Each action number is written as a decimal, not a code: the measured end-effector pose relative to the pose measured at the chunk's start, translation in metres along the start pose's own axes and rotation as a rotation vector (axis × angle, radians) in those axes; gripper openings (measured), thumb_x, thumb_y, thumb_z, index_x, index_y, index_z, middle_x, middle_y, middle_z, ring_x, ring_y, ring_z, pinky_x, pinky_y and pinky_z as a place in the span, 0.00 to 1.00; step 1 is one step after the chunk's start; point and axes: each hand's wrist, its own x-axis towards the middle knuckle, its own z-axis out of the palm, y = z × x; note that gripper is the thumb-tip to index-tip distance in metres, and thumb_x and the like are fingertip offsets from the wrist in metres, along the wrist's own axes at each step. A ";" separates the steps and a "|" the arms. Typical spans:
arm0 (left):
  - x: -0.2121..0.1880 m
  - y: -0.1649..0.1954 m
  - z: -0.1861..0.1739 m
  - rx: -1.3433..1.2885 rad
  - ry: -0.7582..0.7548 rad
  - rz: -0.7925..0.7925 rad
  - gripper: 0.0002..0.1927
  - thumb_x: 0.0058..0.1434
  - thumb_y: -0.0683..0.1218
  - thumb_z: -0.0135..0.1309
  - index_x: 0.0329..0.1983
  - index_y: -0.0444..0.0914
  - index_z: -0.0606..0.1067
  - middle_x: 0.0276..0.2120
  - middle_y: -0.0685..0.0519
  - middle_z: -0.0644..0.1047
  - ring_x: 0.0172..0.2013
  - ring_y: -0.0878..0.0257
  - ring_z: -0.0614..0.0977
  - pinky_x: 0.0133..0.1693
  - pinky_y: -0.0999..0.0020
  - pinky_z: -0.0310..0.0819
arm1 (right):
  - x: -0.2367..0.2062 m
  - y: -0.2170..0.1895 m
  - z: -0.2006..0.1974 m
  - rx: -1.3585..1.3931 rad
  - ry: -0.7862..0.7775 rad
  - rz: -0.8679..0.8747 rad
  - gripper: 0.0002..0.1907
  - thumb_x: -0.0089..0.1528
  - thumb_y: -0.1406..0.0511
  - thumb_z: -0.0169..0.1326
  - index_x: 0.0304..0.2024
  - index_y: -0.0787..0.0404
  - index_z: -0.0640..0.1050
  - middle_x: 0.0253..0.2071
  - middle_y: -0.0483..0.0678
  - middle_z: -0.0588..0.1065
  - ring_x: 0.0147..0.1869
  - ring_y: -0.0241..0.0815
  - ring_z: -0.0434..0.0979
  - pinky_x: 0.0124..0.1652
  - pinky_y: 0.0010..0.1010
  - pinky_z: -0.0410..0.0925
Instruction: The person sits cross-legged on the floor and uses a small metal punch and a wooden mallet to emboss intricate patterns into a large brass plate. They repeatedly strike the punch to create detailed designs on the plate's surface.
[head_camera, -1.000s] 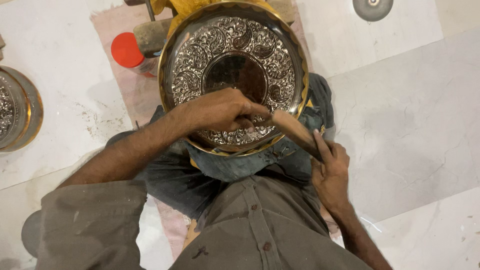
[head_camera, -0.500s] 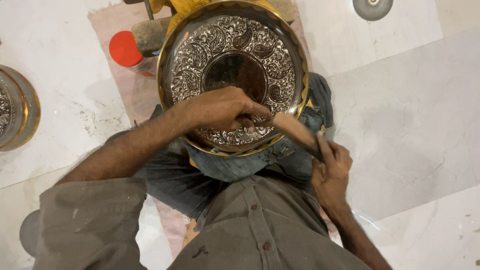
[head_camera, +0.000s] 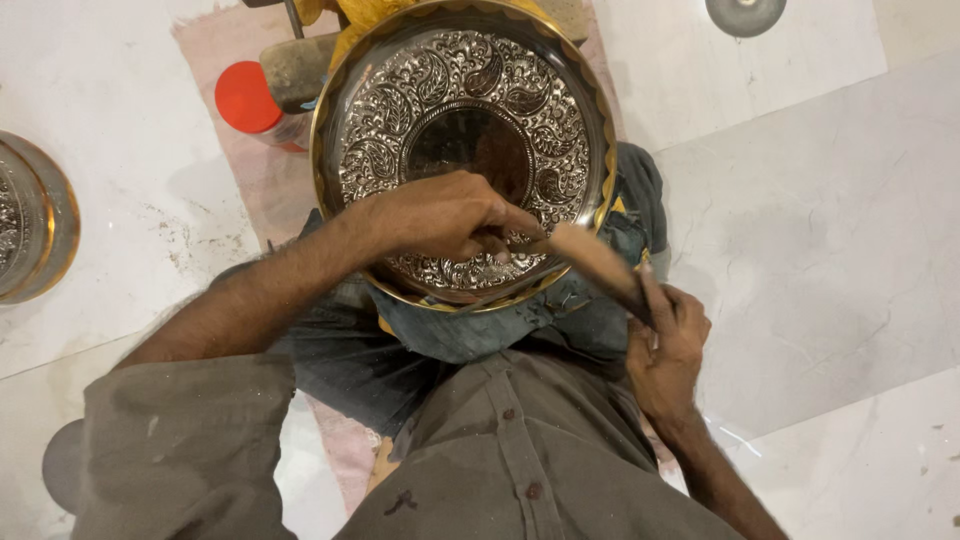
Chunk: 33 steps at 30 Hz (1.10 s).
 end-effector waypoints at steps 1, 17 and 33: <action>0.000 0.000 0.001 0.000 0.025 0.052 0.28 0.55 0.37 0.58 0.60 0.50 0.76 0.35 0.55 0.86 0.31 0.65 0.87 0.35 0.62 0.83 | -0.001 0.000 -0.001 0.291 0.035 0.098 0.34 0.65 0.73 0.56 0.73 0.49 0.66 0.56 0.55 0.71 0.58 0.52 0.71 0.56 0.40 0.68; -0.047 -0.016 0.026 -0.149 0.521 -0.029 0.23 0.60 0.45 0.65 0.58 0.47 0.76 0.38 0.51 0.85 0.37 0.61 0.88 0.40 0.64 0.86 | 0.051 -0.014 -0.040 0.415 -0.206 0.093 0.38 0.58 0.74 0.54 0.72 0.60 0.65 0.55 0.56 0.72 0.58 0.50 0.74 0.56 0.38 0.68; -0.049 0.010 0.053 -0.177 0.815 -0.132 0.23 0.62 0.41 0.63 0.60 0.41 0.73 0.39 0.46 0.85 0.40 0.58 0.89 0.39 0.64 0.84 | 0.125 -0.044 -0.066 0.411 -0.237 -0.050 0.35 0.63 0.73 0.54 0.73 0.50 0.66 0.49 0.52 0.71 0.50 0.46 0.75 0.50 0.39 0.71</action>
